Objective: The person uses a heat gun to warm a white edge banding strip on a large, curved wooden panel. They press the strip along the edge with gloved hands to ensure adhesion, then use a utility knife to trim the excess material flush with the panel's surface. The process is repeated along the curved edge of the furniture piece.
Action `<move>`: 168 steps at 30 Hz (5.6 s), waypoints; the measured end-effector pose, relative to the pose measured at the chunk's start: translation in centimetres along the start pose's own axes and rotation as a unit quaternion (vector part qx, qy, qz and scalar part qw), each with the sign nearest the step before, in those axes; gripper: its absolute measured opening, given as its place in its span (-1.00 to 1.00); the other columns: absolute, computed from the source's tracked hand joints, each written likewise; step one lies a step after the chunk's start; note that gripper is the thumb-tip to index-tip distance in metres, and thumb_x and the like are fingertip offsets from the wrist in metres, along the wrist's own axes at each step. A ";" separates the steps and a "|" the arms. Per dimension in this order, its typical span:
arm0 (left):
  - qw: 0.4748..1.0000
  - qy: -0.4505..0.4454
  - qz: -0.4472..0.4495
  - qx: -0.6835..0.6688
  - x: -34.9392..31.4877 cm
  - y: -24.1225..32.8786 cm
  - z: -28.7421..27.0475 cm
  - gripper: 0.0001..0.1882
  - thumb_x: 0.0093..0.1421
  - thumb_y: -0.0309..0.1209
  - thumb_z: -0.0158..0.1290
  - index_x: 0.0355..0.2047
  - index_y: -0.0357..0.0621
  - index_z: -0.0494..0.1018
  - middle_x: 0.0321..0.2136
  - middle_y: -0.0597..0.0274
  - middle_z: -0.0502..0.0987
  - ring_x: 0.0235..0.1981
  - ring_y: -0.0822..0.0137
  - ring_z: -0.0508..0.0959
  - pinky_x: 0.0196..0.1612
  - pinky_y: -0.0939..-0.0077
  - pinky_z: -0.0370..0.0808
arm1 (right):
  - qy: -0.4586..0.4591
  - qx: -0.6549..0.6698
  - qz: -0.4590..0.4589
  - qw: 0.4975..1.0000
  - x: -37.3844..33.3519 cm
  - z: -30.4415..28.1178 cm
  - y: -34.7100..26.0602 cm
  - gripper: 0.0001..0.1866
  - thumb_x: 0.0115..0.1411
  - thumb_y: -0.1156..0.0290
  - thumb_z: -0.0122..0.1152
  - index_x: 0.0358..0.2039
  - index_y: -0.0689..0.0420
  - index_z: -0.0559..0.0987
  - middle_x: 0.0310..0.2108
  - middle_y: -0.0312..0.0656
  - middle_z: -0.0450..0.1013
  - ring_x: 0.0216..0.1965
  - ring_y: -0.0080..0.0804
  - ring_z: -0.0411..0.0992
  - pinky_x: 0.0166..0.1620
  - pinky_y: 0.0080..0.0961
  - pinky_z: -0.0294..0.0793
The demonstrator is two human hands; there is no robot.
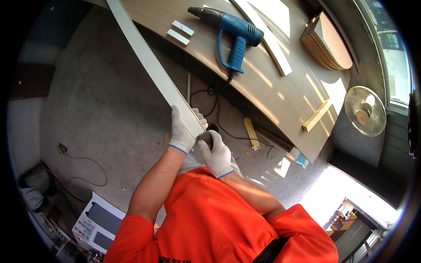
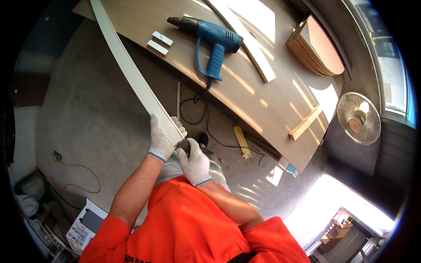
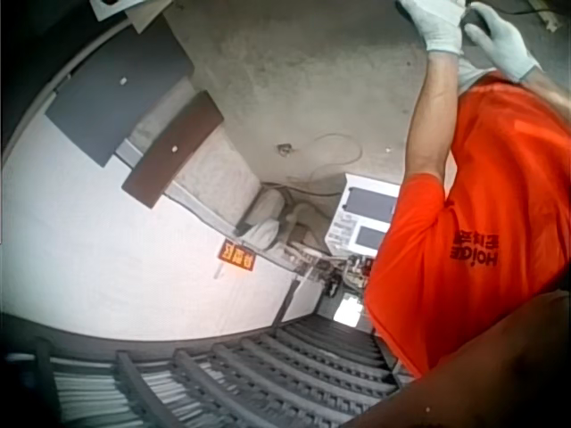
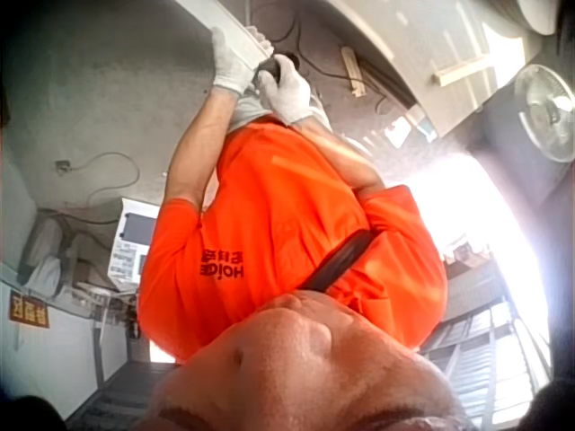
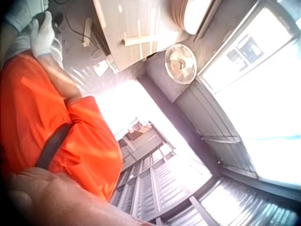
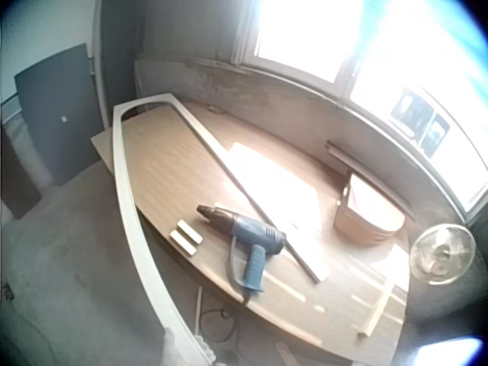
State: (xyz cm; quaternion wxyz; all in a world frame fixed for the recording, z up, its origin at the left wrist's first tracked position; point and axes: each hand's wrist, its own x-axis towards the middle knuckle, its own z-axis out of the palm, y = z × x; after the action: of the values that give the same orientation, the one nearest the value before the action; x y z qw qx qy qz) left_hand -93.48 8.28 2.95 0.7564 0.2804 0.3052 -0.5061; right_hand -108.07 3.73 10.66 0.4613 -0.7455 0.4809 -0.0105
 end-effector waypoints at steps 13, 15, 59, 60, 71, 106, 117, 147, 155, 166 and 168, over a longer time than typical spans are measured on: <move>0.995 0.082 0.033 0.034 0.2 -1.3 1.3 -0.07 0.28 0.67 -0.22 -0.26 -0.05 0.47 -0.52 0.22 0.47 -0.51 0.19 0.50 -0.39 0.21 0.49 | 0.014 -0.061 -0.067 0.996 1.2 0.3 0.7 -0.66 0.36 0.14 0.33 -0.02 0.10 0.58 -0.29 0.12 0.63 -0.19 0.19 0.64 -0.16 -0.01 0.60; 0.994 0.100 0.031 0.034 -0.1 -1.3 2.0 -0.08 0.30 0.66 -0.25 -0.28 -0.04 0.45 -0.53 0.24 0.47 -0.52 0.21 0.50 -0.39 0.22 0.48 | -0.009 -0.070 -0.053 0.996 1.4 0.3 0.8 -0.68 0.36 0.14 0.33 -0.06 0.10 0.56 -0.30 0.13 0.62 -0.20 0.20 0.64 -0.17 0.01 0.60; 0.955 0.234 0.155 0.095 -1.2 -1.5 2.1 -0.15 0.40 0.44 0.02 0.20 -0.16 0.49 -0.03 0.17 0.59 -0.01 0.25 0.63 -0.09 0.23 0.65 | -0.309 -0.288 -0.257 0.869 12.8 -3.8 -8.0 -0.77 0.32 0.20 0.25 -0.19 0.08 0.58 -0.37 0.08 0.64 -0.24 0.20 0.63 -0.19 0.10 0.57; 0.956 0.229 0.155 0.093 -1.3 -1.3 2.2 -0.17 0.41 0.41 0.03 0.20 -0.14 0.49 -0.02 0.17 0.59 0.02 0.25 0.62 -0.07 0.23 0.65 | -0.300 -0.279 -0.265 0.873 13.1 -3.6 -8.1 -0.78 0.32 0.20 0.24 -0.19 0.08 0.57 -0.37 0.07 0.64 -0.25 0.20 0.63 -0.19 0.10 0.57; 0.978 0.137 0.152 0.046 -0.6 -1.0 1.6 -0.36 0.44 0.33 0.04 -0.09 -0.06 0.52 -0.42 0.28 0.52 -0.50 0.26 0.58 -0.45 0.33 0.55 | -0.287 -0.320 -0.239 0.871 17.8 -0.8 -13.6 -0.62 0.31 0.05 0.32 0.00 0.03 0.64 -0.33 0.10 0.66 -0.19 0.21 0.65 -0.11 0.07 0.61; 0.998 0.015 0.062 -0.006 6.4 14.2 6.6 -0.26 0.38 0.46 -0.11 -0.07 0.00 0.49 -0.25 0.19 0.56 -0.19 0.19 0.60 -0.16 0.32 0.55 | -0.209 -0.355 -0.314 0.855 25.2 5.3 -21.1 -0.67 0.36 0.08 0.20 -0.06 0.04 0.60 -0.37 0.06 0.66 -0.31 0.18 0.65 -0.21 0.12 0.62; 0.983 0.101 0.140 0.061 8.0 13.4 4.9 -0.06 0.40 0.60 -0.31 -0.02 -0.08 0.54 -0.29 0.19 0.62 -0.23 0.19 0.64 -0.02 0.19 0.61 | -0.093 -0.279 -0.256 0.921 17.1 3.6 -14.2 -0.58 0.36 0.16 0.27 0.14 0.08 0.57 -0.28 0.14 0.66 -0.19 0.20 0.68 -0.14 0.07 0.67; 0.986 0.063 0.138 0.066 8.5 13.4 5.0 -0.26 0.48 0.44 -0.27 -0.05 0.01 0.48 -0.35 0.21 0.57 -0.38 0.23 0.65 -0.33 0.26 0.63 | -0.111 -0.291 -0.308 0.899 26.4 7.9 -22.6 -0.65 0.28 0.16 0.22 -0.06 0.12 0.69 -0.26 0.15 0.68 -0.15 0.20 0.66 -0.02 0.08 0.64; 0.987 0.116 0.094 0.054 6.1 14.4 7.3 -0.09 0.36 0.62 -0.31 -0.22 -0.07 0.46 -0.60 0.21 0.45 -0.65 0.19 0.52 -0.55 0.20 0.54 | -0.184 -0.365 -0.331 0.850 30.3 7.3 -27.0 -0.61 0.30 0.12 0.26 0.02 0.06 0.70 -0.22 0.11 0.69 -0.12 0.19 0.66 0.00 0.06 0.62; 0.985 0.135 0.085 0.058 6.0 13.8 7.0 -0.11 0.49 0.49 -0.41 -0.19 -0.13 0.49 -0.59 0.18 0.48 -0.64 0.23 0.54 -0.54 0.27 0.56 | -0.184 -0.342 -0.357 0.849 34.8 9.5 -31.1 -0.59 0.30 0.11 0.20 0.02 0.06 0.71 -0.17 0.11 0.70 -0.06 0.19 0.65 0.05 0.03 0.62; 0.986 0.135 0.083 0.045 5.9 14.0 7.3 -0.13 0.49 0.48 -0.36 -0.19 -0.13 0.51 -0.60 0.19 0.49 -0.66 0.22 0.54 -0.57 0.26 0.55 | -0.173 -0.332 -0.353 0.858 36.2 10.3 -31.2 -0.63 0.31 0.09 0.24 -0.02 0.03 0.72 -0.16 0.05 0.71 -0.05 0.16 0.65 0.06 0.00 0.62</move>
State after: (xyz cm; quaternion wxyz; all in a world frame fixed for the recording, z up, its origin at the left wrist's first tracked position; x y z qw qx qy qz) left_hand -77.24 4.05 4.98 0.7339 0.4045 0.3573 -0.4124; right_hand -61.82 -12.09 11.08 0.2276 -0.9639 0.0731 0.1170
